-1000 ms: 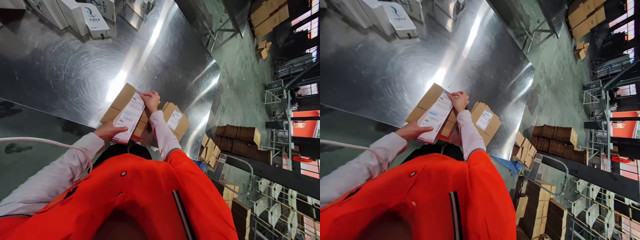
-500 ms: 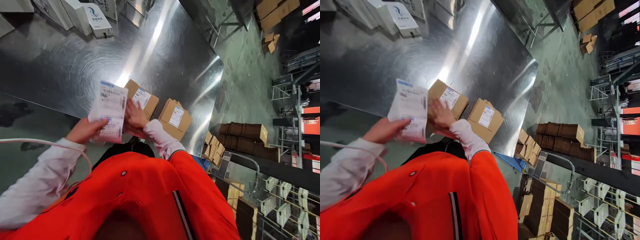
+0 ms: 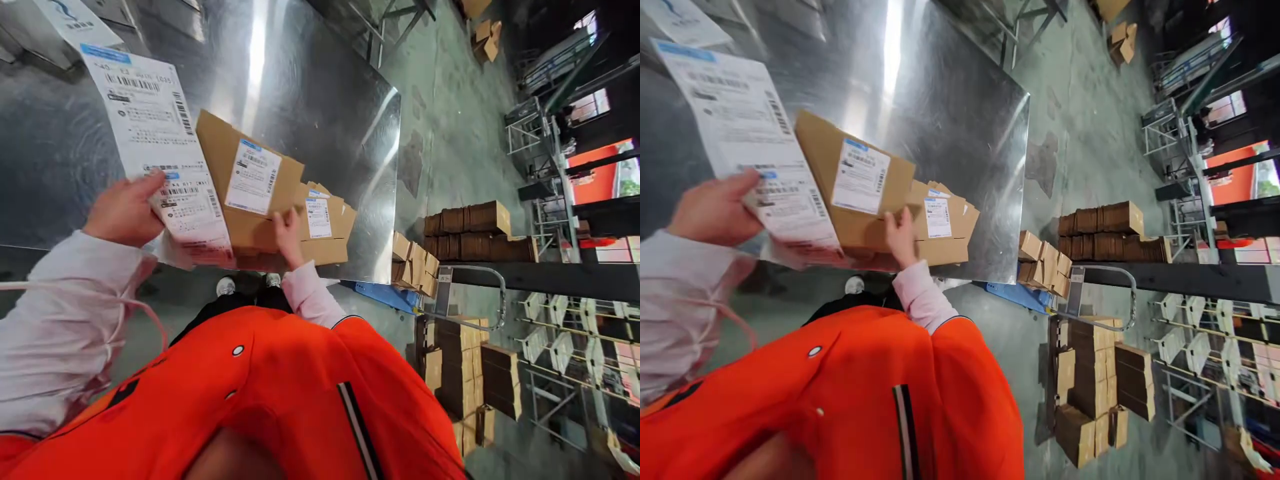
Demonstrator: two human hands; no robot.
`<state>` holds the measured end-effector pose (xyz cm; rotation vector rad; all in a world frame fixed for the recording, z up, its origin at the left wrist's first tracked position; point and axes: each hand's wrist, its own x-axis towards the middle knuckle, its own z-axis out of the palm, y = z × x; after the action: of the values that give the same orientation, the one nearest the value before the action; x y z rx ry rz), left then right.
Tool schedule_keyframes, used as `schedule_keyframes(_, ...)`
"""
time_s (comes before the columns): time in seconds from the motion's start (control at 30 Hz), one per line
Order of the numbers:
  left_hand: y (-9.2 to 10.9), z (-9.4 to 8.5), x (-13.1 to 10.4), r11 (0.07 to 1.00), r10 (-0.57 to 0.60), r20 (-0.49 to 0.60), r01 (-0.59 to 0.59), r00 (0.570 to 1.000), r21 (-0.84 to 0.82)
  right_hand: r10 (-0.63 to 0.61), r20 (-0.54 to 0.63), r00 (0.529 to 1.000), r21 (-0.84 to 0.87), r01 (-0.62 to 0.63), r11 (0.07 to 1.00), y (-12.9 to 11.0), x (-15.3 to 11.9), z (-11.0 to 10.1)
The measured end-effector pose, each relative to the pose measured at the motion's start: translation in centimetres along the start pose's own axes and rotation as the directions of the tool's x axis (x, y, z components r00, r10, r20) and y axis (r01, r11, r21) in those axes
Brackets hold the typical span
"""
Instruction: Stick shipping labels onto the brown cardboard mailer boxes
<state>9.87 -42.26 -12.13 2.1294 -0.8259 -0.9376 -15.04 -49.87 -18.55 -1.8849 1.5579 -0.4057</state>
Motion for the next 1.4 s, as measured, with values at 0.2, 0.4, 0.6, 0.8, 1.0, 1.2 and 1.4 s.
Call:
schedule_keyframes(0.2, 0.1, 1.9, -3.9, 0.962, 0.1, 0.04, -0.086, 0.994, -0.26, 0.286, -0.157, 0.945, 0.003, -0.289, 0.957, 4.5, -1.1, -12.0)
schedule_keyframes(0.4, -1.3, 4.7, -7.6, 0.851, -0.062, 0.423, 0.269, 0.904, -0.451, -0.051, 0.349, 0.936, 0.397, -0.099, 0.913, -1.4, -4.9, -2.2)
schedule_keyframes(0.6, -2.3, 4.7, -7.0, 0.795, -0.057, 0.135, 0.127, 0.989, -0.593, -0.155, 0.422, 0.893, 0.455, -0.061, 0.889, -3.4, -6.4, 1.8)
schedule_keyframes(0.8, -3.9, 7.6, -6.9, 0.804, -0.162, 0.015, 0.141, 0.987, -0.577, -0.251, 0.371, 0.894, 0.257, 0.16, 0.953, -5.4, -2.9, -1.0)
schedule_keyframes(1.0, -5.2, 9.0, -5.3, 0.716, -0.184, 0.242, 0.298, 0.953, -0.631, -0.21, 0.312, 0.927, 0.141, 0.174, 0.975, -5.9, 2.6, 1.3)
schedule_keyframes(1.2, -8.4, 9.0, -4.8, 0.603, -0.21, 0.476, 0.496, 0.854, -0.625, -0.167, 0.222, 0.961, -0.123, 0.198, 0.972, -7.2, 12.8, 5.3)
schedule_keyframes(1.4, -12.2, 9.5, -5.6, 0.564, -0.259, 0.55, 0.587, 0.794, -0.581, -0.097, 0.24, 0.966, -0.26, 0.16, 0.952, -6.8, 15.0, 7.6)
